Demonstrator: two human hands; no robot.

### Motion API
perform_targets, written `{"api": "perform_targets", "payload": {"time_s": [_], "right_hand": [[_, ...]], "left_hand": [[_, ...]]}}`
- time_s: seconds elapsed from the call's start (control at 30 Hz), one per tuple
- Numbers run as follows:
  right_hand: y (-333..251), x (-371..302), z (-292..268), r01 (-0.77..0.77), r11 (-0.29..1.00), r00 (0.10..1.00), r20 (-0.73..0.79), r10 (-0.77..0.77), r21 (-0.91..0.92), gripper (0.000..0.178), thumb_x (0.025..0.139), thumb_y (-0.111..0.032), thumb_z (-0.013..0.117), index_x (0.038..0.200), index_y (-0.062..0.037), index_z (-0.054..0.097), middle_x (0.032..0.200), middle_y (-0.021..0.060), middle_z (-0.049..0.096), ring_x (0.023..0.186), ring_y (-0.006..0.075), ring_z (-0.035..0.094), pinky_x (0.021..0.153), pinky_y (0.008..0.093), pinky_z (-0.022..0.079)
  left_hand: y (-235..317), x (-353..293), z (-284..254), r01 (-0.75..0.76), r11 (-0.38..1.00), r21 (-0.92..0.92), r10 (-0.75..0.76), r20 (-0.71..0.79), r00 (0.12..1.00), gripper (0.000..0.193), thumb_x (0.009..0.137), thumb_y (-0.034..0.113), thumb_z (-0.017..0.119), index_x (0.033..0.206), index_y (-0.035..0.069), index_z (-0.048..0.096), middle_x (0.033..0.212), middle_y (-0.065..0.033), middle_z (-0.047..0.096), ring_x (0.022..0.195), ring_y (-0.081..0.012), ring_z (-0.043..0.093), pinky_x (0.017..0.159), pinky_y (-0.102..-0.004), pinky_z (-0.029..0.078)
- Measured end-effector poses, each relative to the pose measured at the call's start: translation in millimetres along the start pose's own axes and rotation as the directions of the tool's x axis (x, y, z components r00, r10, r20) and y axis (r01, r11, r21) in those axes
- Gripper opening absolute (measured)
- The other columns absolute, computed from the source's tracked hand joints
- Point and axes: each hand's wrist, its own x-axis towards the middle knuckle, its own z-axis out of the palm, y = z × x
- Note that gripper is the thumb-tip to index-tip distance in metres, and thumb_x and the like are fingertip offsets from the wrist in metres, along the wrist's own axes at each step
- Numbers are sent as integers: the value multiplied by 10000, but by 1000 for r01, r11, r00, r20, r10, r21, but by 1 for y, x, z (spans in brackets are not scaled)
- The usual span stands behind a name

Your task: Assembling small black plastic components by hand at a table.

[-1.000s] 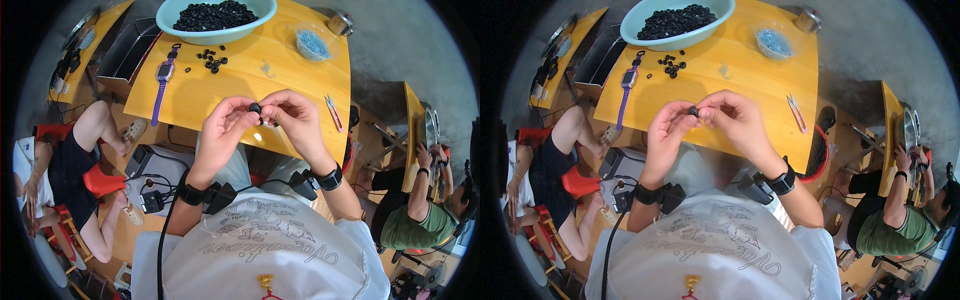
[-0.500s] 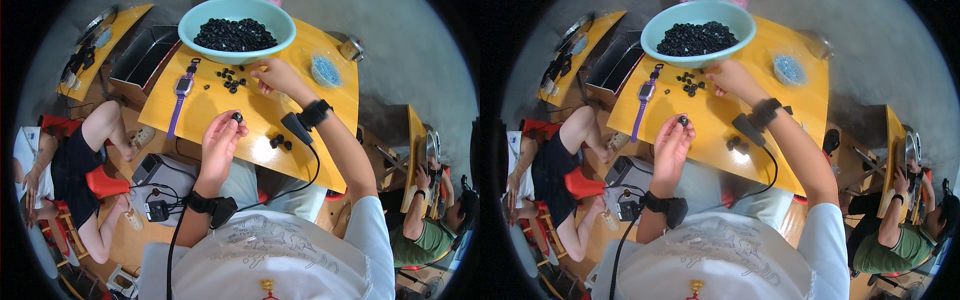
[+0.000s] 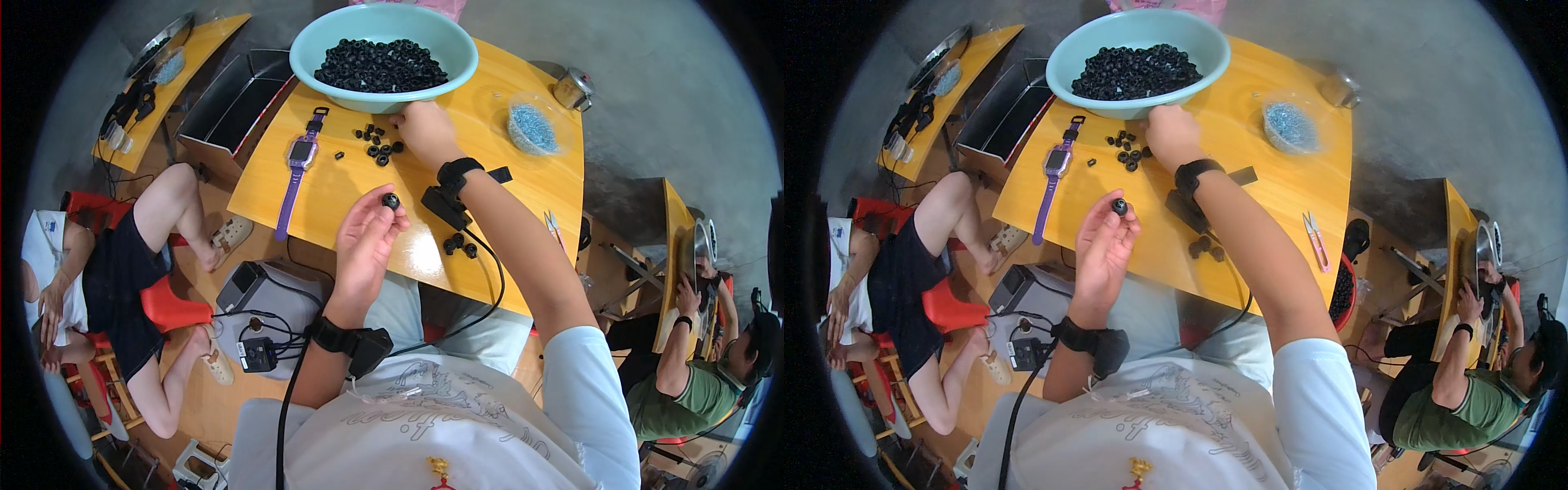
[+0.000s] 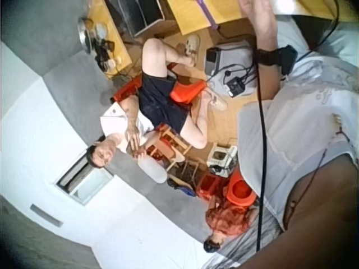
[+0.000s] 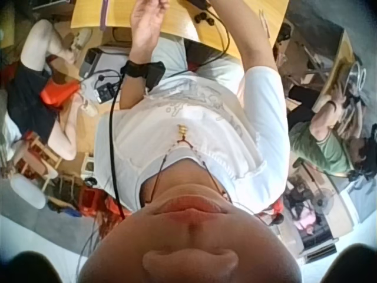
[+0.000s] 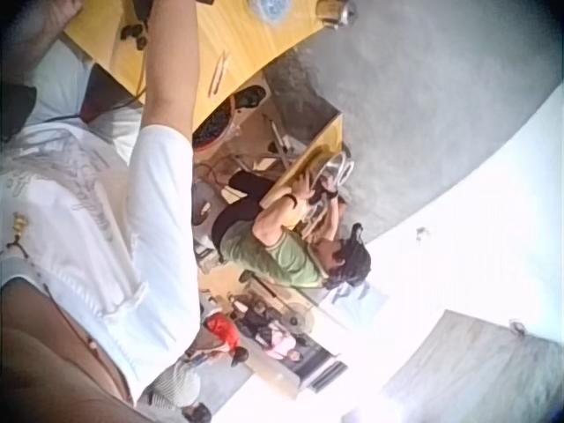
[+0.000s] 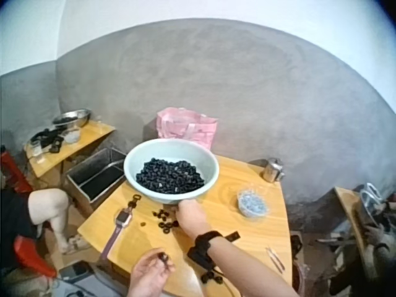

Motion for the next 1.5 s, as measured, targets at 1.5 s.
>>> {"api": "perform_targets", "payload": {"time_s": [1.5], "right_hand": [[1,-214,-109,-385,-167,916,398,47,908,108,770,-2,614,859,-13,552,845,85,598,772,137,595,725,235,507]], "left_hand": [[7,-36,42,-489,415,767,47,519,854,320,760,0,593,1078,21,569,926,-97,565,823,-176,541,715,-246,430]]}}
